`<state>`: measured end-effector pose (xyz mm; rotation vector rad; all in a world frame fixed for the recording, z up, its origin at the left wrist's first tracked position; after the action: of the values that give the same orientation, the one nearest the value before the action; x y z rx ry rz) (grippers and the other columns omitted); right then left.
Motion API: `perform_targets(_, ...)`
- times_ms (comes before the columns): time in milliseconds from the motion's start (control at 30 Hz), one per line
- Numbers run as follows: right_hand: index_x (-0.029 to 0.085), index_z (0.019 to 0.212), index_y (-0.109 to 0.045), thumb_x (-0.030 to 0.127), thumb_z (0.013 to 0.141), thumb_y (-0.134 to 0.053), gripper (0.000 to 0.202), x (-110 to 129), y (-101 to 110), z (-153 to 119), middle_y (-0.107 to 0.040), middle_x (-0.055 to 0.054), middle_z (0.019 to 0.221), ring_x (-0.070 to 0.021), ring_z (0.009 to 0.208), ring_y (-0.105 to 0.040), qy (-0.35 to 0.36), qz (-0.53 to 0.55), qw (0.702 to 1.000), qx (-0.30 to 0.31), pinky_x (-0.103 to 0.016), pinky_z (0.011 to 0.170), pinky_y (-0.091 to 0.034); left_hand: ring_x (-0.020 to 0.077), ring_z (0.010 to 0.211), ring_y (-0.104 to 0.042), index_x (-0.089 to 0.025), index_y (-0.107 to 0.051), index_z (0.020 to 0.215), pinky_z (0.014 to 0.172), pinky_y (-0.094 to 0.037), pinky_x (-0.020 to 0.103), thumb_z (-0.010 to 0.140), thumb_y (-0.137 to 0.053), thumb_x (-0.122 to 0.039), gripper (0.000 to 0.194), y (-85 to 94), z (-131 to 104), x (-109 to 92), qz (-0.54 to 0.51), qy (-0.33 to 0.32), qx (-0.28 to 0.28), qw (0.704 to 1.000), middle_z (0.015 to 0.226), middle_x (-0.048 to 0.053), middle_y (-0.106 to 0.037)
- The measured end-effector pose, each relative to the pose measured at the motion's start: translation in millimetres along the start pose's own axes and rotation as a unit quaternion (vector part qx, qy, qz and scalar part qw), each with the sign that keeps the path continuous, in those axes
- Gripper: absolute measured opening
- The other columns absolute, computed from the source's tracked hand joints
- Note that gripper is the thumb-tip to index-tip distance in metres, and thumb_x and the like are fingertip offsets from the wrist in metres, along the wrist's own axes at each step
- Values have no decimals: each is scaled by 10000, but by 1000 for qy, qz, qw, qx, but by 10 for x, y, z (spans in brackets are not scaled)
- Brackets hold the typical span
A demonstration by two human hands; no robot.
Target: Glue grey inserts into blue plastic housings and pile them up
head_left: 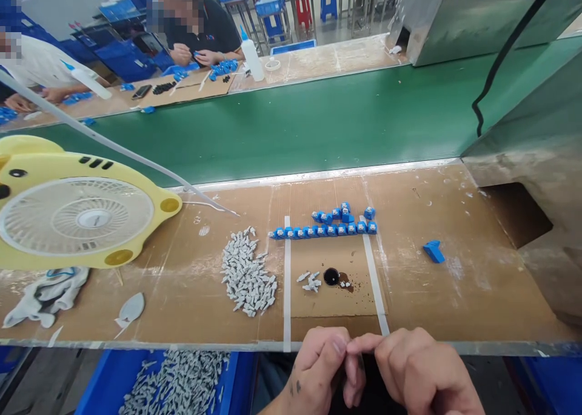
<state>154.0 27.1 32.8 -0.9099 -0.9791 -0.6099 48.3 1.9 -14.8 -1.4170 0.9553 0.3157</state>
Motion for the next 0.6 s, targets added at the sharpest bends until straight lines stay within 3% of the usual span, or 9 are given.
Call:
perform_targets(200,222,583,-441,697,920,-577,599,-27,8,55,-334,73,501,-96,451,-364,-47,58,997,-8,-317,792,-558,42,329,-342,-170,-430,562,395,-342,164,1015,-522,-569,611,-19,-1,27,-21,16,20,999,407,-55,-396)
perform_targets(600,243,659,-424,604,996,-492,499,76,-86,31,-333,54,546,-119,474,-438,25,-58,997,38,-305,748,-570,52,309,-316,-187,-425,527,385,-305,194,956,-562,-635,636,7,-12,83,16,50,-16,999,377,-57,-378)
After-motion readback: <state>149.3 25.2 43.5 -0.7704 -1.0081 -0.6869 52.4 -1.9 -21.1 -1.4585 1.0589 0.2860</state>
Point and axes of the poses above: each hand's wrist, its own z-axis towards the middle knuckle, its own y-axis out of the back of the hand, x = y × z, the point moved 6 cm from there along z, towards the middle knuckle
